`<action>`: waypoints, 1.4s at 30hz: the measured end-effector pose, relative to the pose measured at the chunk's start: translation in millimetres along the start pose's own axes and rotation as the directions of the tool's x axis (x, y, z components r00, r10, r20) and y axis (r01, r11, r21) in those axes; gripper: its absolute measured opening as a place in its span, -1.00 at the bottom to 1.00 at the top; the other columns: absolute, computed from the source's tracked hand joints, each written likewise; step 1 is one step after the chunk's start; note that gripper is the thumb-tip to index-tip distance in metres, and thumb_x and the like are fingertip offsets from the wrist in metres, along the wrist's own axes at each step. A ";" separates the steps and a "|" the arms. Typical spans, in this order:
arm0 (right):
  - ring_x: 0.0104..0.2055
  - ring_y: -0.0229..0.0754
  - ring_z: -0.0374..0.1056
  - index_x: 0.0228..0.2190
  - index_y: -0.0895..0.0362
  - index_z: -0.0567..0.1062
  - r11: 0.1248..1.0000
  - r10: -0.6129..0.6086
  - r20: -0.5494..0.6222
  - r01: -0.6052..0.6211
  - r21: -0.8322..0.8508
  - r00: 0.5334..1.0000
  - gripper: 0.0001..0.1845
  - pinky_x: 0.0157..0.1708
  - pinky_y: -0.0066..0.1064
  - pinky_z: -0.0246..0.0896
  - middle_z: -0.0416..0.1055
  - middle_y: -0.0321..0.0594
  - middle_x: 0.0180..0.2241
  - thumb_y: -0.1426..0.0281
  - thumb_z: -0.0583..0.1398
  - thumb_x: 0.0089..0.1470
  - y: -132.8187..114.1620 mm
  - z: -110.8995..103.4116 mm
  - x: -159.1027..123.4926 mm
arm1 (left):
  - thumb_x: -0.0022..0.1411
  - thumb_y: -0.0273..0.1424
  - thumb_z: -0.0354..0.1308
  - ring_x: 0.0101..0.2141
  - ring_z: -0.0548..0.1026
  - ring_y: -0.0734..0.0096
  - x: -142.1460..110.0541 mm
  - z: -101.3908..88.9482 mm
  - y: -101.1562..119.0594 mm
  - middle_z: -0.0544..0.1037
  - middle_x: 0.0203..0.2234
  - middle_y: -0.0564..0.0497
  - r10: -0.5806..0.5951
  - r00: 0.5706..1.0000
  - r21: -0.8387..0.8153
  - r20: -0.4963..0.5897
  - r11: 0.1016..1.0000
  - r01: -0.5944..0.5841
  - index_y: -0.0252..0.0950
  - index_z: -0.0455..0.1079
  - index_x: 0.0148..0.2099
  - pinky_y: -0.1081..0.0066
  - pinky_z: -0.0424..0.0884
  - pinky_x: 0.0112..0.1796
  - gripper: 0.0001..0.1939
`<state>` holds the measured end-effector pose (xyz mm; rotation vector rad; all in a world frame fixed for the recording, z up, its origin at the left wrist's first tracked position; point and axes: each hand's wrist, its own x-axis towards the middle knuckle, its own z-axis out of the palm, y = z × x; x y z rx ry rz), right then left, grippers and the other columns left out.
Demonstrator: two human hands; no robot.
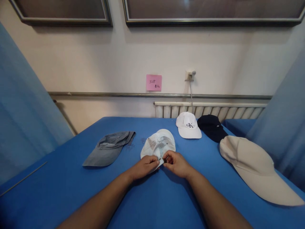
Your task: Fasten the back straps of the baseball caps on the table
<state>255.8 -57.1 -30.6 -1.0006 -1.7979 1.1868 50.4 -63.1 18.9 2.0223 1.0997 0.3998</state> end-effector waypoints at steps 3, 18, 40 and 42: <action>-0.46 -0.30 0.23 -0.27 0.10 0.42 1.000 0.008 0.002 -0.009 0.008 1.000 -0.76 -0.41 -0.45 0.16 0.32 -0.38 -0.50 0.47 0.26 -0.06 1.9 0.6 0.1 | 0.27 -0.19 -0.11 -0.50 0.25 0.51 0.3 1.2 0.9 0.33 -0.57 0.10 0.020 1.000 0.033 -0.007 0.999 -0.020 -0.31 0.24 -0.49 0.50 0.11 -0.49 -0.63; -0.46 -0.30 0.22 -0.26 0.10 0.44 0.997 -0.017 -0.015 0.016 -0.080 1.000 -0.76 -0.40 -0.44 0.15 0.30 -0.40 -0.51 0.48 0.26 -0.05 -3.9 -1.1 -1.6 | 0.15 -0.31 0.13 -0.48 0.32 0.52 6.8 16.3 -13.7 0.42 -0.49 0.10 0.056 0.961 -0.167 -0.270 0.980 -0.104 -0.32 0.36 -0.30 0.52 0.24 -0.42 -0.84; -0.37 -0.24 0.27 -0.36 0.08 0.44 0.971 -0.123 -0.004 0.120 -0.206 0.992 -0.86 -0.33 -0.40 0.22 0.37 -0.30 -0.37 0.46 0.26 -0.05 -17.9 0.6 -3.3 | 0.19 -0.35 0.06 -0.47 0.35 0.48 -2.0 8.9 0.4 0.48 -0.50 0.07 0.090 0.968 0.029 -0.235 0.996 -0.085 -0.32 0.45 -0.31 0.51 0.19 -0.43 -0.82; -0.36 -0.23 0.27 -0.36 0.08 0.44 0.971 -0.116 -0.002 0.113 -0.213 0.993 -0.85 -0.34 -0.40 0.22 0.37 -0.30 -0.38 0.45 0.26 -0.06 -19.3 1.3 -3.9 | 0.18 -0.36 0.07 -0.48 0.33 0.49 -2.3 8.7 0.1 0.47 -0.52 0.07 0.085 0.970 0.029 -0.226 0.996 -0.080 -0.32 0.46 -0.31 0.51 0.18 -0.45 -0.82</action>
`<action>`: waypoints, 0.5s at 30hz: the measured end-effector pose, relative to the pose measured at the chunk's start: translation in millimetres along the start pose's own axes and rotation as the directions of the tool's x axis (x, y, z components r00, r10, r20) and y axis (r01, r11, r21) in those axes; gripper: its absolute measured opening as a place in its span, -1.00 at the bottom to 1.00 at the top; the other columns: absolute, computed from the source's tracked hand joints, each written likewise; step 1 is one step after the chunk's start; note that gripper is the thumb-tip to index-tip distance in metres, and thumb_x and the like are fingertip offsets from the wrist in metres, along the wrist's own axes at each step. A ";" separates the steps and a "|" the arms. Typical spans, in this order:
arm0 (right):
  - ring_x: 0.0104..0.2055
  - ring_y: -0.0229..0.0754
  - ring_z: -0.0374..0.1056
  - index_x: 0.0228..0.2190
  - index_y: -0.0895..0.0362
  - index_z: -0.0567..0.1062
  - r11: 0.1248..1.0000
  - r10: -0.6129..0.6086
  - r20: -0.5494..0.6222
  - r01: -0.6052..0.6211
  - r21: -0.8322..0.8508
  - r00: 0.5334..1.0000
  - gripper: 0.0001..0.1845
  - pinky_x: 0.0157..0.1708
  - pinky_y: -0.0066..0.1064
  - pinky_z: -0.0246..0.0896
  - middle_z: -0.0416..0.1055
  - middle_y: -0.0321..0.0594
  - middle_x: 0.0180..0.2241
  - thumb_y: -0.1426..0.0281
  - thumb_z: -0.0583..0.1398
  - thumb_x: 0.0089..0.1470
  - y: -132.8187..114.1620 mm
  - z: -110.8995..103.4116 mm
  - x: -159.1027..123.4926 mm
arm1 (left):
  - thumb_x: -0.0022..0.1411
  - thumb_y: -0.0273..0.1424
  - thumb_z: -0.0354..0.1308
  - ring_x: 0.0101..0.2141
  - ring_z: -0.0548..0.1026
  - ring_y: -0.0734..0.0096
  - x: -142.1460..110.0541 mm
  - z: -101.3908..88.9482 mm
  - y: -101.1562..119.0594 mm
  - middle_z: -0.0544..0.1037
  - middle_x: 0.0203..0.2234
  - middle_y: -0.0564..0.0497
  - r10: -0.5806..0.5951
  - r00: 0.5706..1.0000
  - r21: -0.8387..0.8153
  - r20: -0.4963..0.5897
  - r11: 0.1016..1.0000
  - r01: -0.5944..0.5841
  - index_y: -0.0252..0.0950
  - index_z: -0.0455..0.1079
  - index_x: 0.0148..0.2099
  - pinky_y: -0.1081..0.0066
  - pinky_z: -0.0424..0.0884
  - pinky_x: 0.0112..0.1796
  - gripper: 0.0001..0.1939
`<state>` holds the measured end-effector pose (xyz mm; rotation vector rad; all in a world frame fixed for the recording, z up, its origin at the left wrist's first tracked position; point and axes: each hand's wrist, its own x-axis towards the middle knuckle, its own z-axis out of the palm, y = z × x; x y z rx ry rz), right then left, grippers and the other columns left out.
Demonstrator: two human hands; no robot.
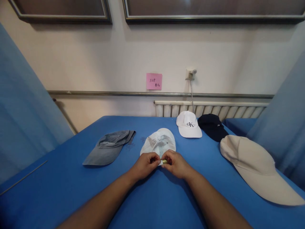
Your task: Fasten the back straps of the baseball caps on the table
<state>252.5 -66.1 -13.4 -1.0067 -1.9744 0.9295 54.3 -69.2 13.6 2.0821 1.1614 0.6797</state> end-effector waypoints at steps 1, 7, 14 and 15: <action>-0.37 -0.23 0.27 -0.36 0.08 0.44 1.000 0.005 0.002 -0.005 -0.004 1.000 -0.85 -0.34 -0.41 0.22 0.38 -0.30 -0.38 0.45 0.26 -0.06 -0.7 0.2 -0.2 | 0.17 -0.36 0.07 -0.49 0.32 0.50 0.0 0.2 -0.2 0.47 -0.52 0.08 -0.004 1.000 0.000 0.000 1.000 0.004 -0.32 0.46 -0.31 0.51 0.17 -0.45 -0.82; -0.40 -0.25 0.25 -0.35 0.09 0.40 0.998 0.061 0.009 -0.061 0.014 0.998 -0.86 -0.37 -0.42 0.19 0.38 -0.32 -0.43 0.42 0.25 -0.02 -1.8 2.5 -1.0 | 0.19 -0.34 0.07 -0.47 0.36 0.48 0.9 4.1 -0.9 0.49 -0.49 0.06 0.000 0.999 -0.031 -0.044 1.000 -0.002 -0.33 0.45 -0.29 0.51 0.21 -0.43 -0.82; -0.43 -0.27 0.23 -0.34 0.09 0.38 0.992 0.092 0.043 -0.095 0.085 0.995 -0.83 -0.39 -0.44 0.16 0.35 -0.36 -0.47 0.44 0.25 -0.04 -0.8 4.4 -1.1 | 0.22 -0.35 0.04 -0.42 0.40 0.46 0.6 4.1 -1.4 0.51 -0.46 0.06 0.053 0.996 -0.007 -0.066 0.999 -0.054 -0.31 0.44 -0.29 0.50 0.24 -0.37 -0.81; -0.43 -0.27 0.23 -0.33 0.09 0.38 0.990 0.091 0.056 -0.096 0.101 0.994 -0.82 -0.39 -0.45 0.16 0.34 -0.37 -0.47 0.45 0.25 -0.05 -0.3 4.4 -1.3 | 0.22 -0.35 0.05 -0.42 0.40 0.46 0.8 3.5 -1.8 0.52 -0.45 0.06 0.049 0.997 -0.001 -0.059 0.999 -0.049 -0.31 0.44 -0.30 0.50 0.24 -0.37 -0.82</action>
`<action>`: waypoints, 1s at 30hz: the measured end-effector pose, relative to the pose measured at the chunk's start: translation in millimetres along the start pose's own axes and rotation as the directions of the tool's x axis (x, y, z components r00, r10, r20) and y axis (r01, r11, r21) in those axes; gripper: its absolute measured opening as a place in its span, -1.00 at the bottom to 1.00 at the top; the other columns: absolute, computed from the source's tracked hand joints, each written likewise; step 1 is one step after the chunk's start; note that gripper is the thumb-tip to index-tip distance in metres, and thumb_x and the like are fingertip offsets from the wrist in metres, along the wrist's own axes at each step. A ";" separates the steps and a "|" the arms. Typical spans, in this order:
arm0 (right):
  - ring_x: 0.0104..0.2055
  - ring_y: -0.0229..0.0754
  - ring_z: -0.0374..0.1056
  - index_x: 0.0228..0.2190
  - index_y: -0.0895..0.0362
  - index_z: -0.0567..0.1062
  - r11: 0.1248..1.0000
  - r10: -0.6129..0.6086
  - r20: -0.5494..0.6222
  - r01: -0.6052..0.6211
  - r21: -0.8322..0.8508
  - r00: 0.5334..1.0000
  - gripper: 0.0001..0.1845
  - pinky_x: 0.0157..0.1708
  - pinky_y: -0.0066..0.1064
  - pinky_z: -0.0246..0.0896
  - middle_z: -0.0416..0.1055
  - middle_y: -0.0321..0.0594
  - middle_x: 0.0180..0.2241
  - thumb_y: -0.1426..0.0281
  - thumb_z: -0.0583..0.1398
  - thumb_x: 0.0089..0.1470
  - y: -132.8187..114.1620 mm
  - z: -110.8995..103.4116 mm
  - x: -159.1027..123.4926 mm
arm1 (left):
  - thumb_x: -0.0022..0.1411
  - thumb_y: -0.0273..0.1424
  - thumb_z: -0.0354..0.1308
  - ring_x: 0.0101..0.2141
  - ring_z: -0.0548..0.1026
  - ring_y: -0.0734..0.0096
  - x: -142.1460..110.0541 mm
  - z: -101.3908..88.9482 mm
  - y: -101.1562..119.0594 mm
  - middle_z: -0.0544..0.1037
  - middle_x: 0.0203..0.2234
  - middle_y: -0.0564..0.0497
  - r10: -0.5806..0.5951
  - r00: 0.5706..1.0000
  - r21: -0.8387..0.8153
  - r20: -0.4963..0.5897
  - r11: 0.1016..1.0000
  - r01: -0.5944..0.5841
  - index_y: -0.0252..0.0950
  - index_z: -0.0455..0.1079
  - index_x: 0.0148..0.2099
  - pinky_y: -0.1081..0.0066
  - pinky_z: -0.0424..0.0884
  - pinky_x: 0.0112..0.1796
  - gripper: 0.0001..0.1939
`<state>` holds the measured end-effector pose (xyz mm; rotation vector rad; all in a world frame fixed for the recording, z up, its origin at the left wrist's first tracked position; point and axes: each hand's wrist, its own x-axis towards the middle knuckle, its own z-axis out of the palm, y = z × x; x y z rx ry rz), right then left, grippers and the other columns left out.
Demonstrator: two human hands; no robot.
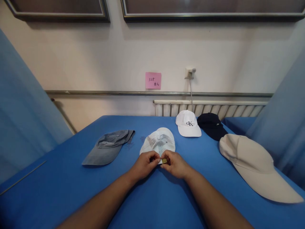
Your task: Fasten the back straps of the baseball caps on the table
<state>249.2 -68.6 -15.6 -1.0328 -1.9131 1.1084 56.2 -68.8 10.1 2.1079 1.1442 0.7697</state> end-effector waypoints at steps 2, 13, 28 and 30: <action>-0.43 -0.27 0.22 -0.30 0.08 0.39 0.999 -0.005 0.019 0.004 0.035 1.000 -0.81 -0.41 -0.46 0.15 0.33 -0.37 -0.48 0.46 0.23 -0.04 1.7 -0.6 0.0 | 0.21 -0.35 0.06 -0.43 0.39 0.47 0.7 -1.3 -0.8 0.52 -0.46 0.06 -0.017 1.000 0.006 0.017 1.000 0.016 -0.31 0.44 -0.31 0.51 0.24 -0.38 -0.82; -0.44 -0.29 0.19 -0.37 0.10 0.42 0.999 -0.025 0.027 0.025 0.025 0.999 -0.90 -0.41 -0.46 0.15 0.32 -0.36 -0.48 0.43 0.23 -0.01 8.3 -3.8 2.0 | 0.19 -0.34 0.08 -0.42 0.40 0.44 0.7 -2.6 0.4 0.52 -0.47 0.05 -0.033 0.998 0.019 0.048 0.999 0.032 -0.31 0.46 -0.28 0.50 0.23 -0.40 -0.83; -0.44 -0.28 0.24 -0.35 0.10 0.45 0.999 -0.022 -0.047 0.024 0.025 0.999 -0.86 -0.41 -0.45 0.17 0.36 -0.35 -0.48 0.37 0.27 -0.02 6.6 -8.0 3.2 | 0.17 -0.32 0.10 -0.42 0.40 0.40 -3.8 -23.3 10.5 0.52 -0.44 0.03 -0.021 0.995 0.168 0.097 0.986 0.005 -0.29 0.45 -0.24 0.47 0.23 -0.40 -0.82; -0.44 -0.28 0.25 -0.36 0.10 0.45 1.000 -0.015 -0.064 0.017 0.022 0.998 -0.86 -0.39 -0.44 0.18 0.37 -0.35 -0.48 0.37 0.28 -0.02 7.6 -8.6 3.7 | 0.17 -0.34 0.09 -0.42 0.40 0.41 -4.2 -26.1 11.0 0.52 -0.44 0.03 -0.022 0.994 0.179 0.110 0.984 0.002 -0.29 0.44 -0.24 0.47 0.23 -0.40 -0.83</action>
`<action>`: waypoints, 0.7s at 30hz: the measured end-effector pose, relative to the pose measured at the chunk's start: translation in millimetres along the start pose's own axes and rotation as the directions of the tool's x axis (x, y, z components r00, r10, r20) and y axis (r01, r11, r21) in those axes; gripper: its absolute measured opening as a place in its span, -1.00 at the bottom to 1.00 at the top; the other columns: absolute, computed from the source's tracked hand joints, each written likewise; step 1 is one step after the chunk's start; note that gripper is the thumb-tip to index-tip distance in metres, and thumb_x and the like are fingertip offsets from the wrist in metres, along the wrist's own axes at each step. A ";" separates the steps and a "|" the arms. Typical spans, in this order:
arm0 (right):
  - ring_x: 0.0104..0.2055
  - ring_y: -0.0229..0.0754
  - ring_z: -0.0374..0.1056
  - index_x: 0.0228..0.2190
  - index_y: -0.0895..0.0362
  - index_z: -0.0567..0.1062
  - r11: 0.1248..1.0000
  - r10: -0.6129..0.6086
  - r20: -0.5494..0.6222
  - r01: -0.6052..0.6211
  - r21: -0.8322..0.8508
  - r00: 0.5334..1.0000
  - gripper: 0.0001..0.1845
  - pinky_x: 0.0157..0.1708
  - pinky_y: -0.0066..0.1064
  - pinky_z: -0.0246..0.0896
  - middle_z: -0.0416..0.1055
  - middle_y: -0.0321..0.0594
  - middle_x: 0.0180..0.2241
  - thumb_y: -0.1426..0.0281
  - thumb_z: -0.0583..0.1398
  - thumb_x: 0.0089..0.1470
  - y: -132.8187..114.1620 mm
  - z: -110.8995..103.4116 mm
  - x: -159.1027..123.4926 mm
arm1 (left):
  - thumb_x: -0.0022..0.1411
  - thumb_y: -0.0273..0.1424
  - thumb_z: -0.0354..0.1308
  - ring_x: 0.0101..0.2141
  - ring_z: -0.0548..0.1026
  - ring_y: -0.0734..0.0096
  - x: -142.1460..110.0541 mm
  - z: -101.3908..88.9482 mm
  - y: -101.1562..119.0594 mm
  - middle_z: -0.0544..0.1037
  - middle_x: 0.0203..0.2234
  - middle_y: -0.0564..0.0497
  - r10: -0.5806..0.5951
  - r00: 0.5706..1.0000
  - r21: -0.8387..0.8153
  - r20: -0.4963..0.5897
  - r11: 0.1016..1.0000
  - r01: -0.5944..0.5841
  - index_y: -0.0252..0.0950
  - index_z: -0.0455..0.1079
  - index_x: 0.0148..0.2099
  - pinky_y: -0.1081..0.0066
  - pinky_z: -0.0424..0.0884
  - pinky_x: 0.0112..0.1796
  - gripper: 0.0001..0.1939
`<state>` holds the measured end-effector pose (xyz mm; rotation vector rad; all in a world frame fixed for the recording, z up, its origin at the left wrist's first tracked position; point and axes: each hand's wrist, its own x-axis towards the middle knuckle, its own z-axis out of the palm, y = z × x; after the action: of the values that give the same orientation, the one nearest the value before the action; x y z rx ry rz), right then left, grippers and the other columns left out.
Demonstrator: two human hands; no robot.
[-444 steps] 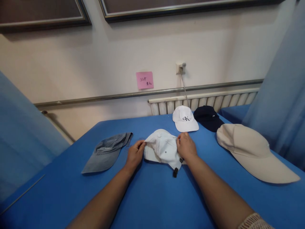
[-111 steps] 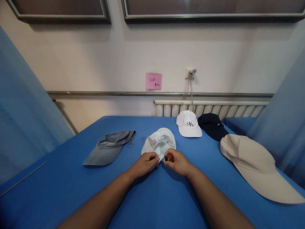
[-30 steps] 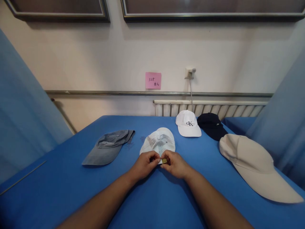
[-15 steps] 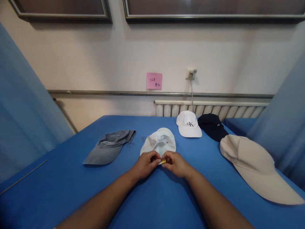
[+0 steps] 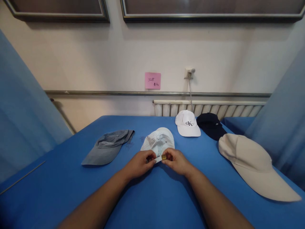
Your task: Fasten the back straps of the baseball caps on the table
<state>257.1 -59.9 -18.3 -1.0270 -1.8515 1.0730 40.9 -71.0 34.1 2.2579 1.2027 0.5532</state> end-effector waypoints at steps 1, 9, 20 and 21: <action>-0.44 -0.28 0.24 -0.36 0.10 0.45 1.000 0.000 -0.002 0.000 0.003 1.000 -0.87 -0.39 -0.44 0.18 0.37 -0.35 -0.48 0.38 0.27 -0.02 0.5 0.0 0.2 | 0.17 -0.35 0.08 -0.42 0.40 0.41 0.0 -0.2 -0.2 0.52 -0.44 0.03 0.002 1.000 -0.001 0.001 1.000 -0.002 -0.29 0.44 -0.25 0.47 0.22 -0.39 -0.84; -0.43 -0.28 0.23 -0.34 0.09 0.45 1.000 -0.010 0.035 0.010 -0.005 0.999 -0.85 -0.39 -0.45 0.15 0.35 -0.35 -0.46 0.44 0.26 -0.05 1.7 2.5 -1.1 | 0.20 -0.38 0.04 -0.45 0.38 0.45 1.6 10.9 -2.1 0.49 -0.48 0.06 0.019 1.000 -0.045 -0.006 0.999 -0.020 -0.29 0.44 -0.23 0.49 0.19 -0.42 -0.83; -0.39 -0.26 0.25 -0.36 0.11 0.46 0.999 -0.040 0.036 0.041 -0.029 0.999 -0.89 -0.35 -0.45 0.17 0.39 -0.34 -0.42 0.43 0.25 -0.04 -8.5 4.8 -1.7 | 0.20 -0.39 0.05 -0.37 0.43 0.42 4.2 20.4 -2.1 0.54 -0.39 0.04 0.039 0.994 -0.091 -0.099 0.995 -0.048 -0.28 0.43 -0.22 0.49 0.26 -0.35 -0.84; -0.39 -0.26 0.26 -0.36 0.11 0.46 0.999 -0.041 0.023 0.042 -0.025 0.999 -0.89 -0.35 -0.45 0.17 0.40 -0.33 -0.42 0.43 0.25 -0.03 -8.1 4.6 -1.4 | 0.20 -0.38 0.05 -0.36 0.44 0.42 3.9 18.9 -2.5 0.54 -0.38 0.04 0.039 0.994 -0.101 -0.104 0.994 -0.050 -0.28 0.43 -0.20 0.48 0.27 -0.33 -0.83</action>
<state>251.4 -65.1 -12.9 -0.9905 -1.9004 1.0429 52.2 -71.3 18.3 2.1963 1.1472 0.7396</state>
